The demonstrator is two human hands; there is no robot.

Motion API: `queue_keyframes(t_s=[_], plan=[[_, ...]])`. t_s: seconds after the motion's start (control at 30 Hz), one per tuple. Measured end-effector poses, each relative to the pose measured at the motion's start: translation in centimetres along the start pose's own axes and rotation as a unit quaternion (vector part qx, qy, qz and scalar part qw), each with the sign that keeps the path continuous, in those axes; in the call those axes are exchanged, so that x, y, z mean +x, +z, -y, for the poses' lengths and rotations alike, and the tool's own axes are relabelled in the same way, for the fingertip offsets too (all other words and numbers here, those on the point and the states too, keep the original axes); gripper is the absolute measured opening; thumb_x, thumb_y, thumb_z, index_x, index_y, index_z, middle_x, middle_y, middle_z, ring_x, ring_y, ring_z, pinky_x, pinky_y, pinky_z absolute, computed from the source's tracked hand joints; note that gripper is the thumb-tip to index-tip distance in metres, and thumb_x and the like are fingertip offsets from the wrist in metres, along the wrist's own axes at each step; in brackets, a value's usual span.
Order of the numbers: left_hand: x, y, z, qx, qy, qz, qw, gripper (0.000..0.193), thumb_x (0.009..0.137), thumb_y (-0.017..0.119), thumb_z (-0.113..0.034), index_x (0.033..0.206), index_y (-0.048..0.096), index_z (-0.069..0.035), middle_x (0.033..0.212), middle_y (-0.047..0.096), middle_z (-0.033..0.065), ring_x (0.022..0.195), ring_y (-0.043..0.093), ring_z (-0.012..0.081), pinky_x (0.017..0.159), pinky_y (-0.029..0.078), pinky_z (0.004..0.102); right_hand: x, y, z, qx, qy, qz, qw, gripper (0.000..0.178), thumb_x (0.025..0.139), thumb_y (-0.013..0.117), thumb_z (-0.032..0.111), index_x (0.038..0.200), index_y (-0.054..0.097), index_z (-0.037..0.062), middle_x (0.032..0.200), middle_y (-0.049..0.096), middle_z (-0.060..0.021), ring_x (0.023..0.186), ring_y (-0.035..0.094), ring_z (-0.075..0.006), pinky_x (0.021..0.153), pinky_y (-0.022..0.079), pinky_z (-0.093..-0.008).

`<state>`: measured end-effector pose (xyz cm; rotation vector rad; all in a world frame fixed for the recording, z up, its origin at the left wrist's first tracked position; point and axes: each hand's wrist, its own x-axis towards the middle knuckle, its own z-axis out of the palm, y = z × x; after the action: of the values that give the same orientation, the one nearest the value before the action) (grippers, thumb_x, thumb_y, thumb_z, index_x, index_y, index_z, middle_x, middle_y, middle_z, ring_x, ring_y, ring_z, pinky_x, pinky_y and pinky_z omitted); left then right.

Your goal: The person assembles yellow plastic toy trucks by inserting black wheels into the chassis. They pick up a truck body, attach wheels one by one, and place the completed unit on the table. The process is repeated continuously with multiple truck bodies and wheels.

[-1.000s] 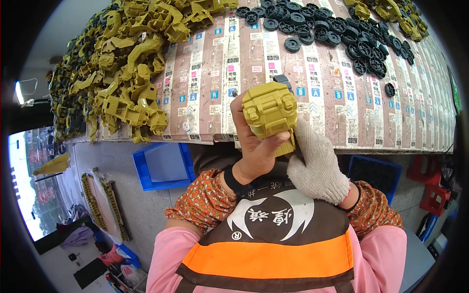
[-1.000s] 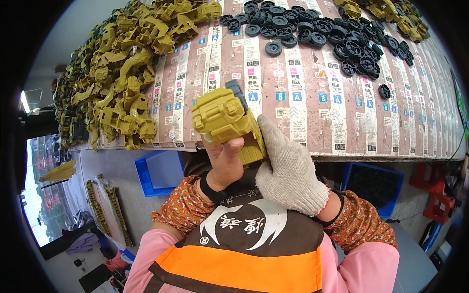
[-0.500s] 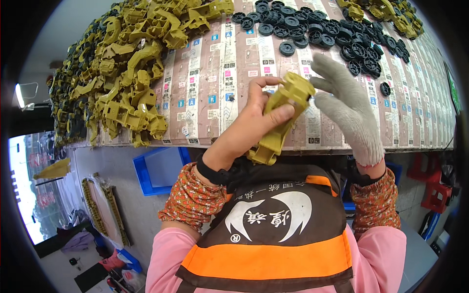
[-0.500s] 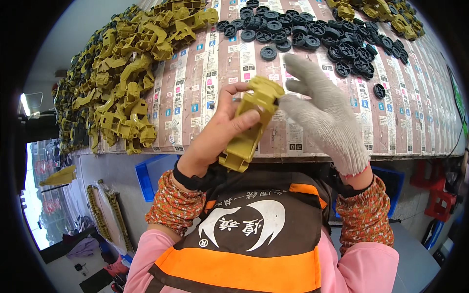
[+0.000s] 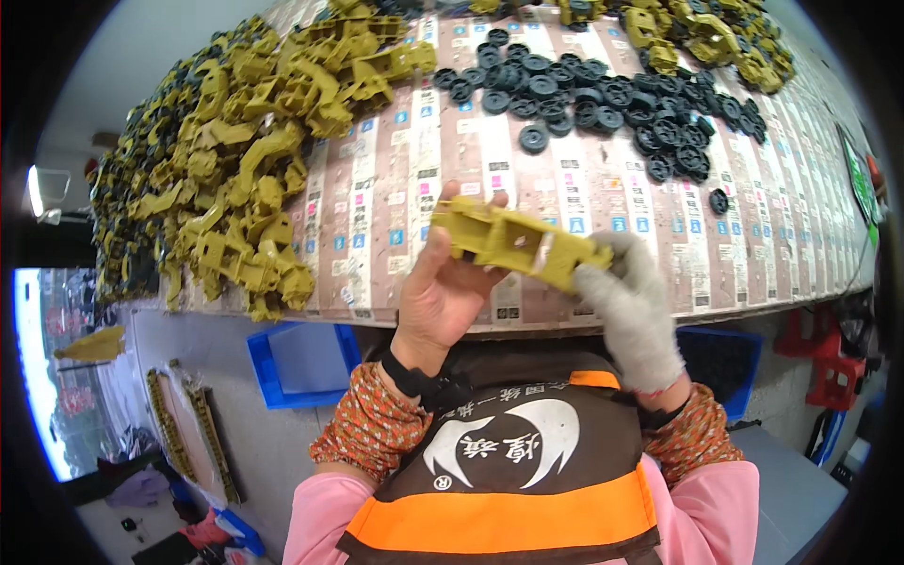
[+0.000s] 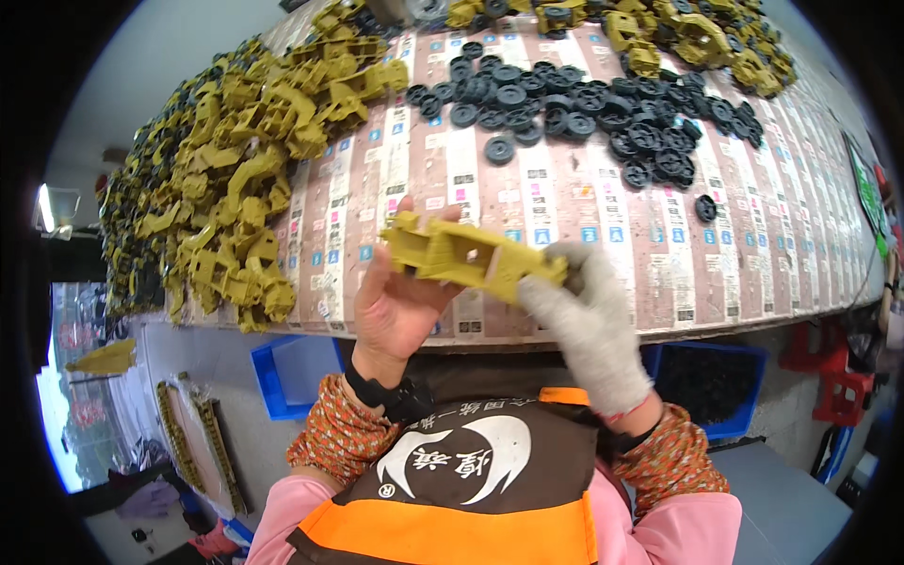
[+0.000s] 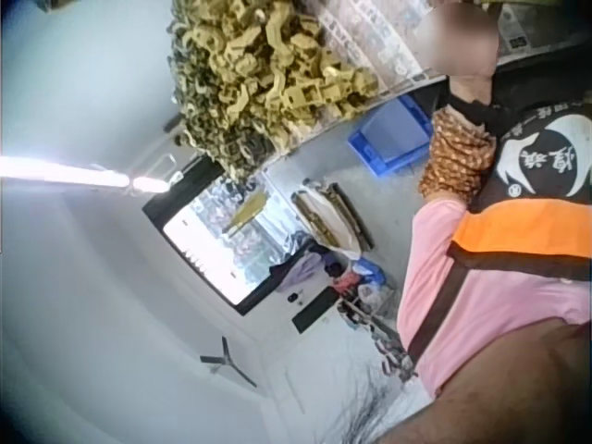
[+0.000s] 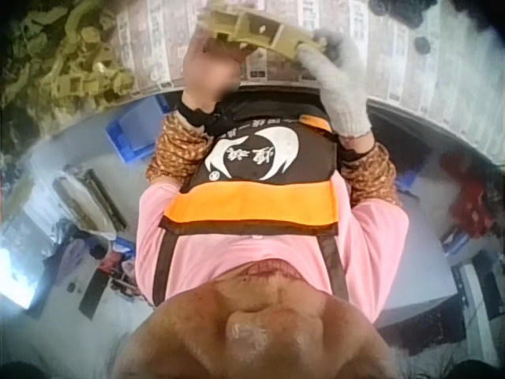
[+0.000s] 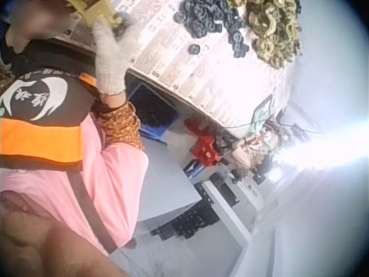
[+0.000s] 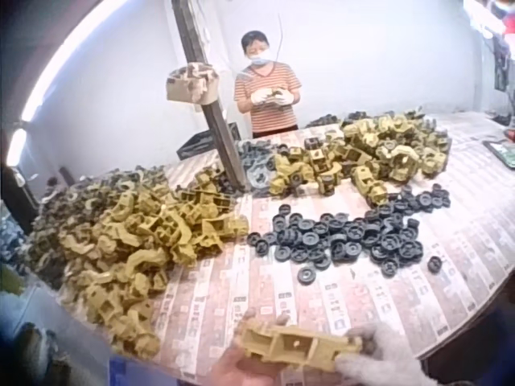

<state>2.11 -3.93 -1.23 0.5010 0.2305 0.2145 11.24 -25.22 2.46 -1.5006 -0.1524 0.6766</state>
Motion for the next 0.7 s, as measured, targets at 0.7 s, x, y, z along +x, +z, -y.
queue_keyframes(t_s=[0.7], plan=[[0.6, 0.5, 1.0, 0.080, -0.126, -0.024, 0.989, 0.054, 0.109, 0.062, -0.038, 0.149, 0.050, -0.003, 0.130, 0.067, 0.0127, 0.116, 0.072, 0.0280, 0.093, 0.064, 0.0405, 8.8, -18.3, 2.1, -0.595, -0.108, -0.207, 0.769, 0.027, 0.096, 0.070, 0.023, 0.108, 0.064, -0.0005, 0.103, 0.065, -0.0232, 0.102, 0.066, -0.0411, 0.092, 0.052, -0.0483]])
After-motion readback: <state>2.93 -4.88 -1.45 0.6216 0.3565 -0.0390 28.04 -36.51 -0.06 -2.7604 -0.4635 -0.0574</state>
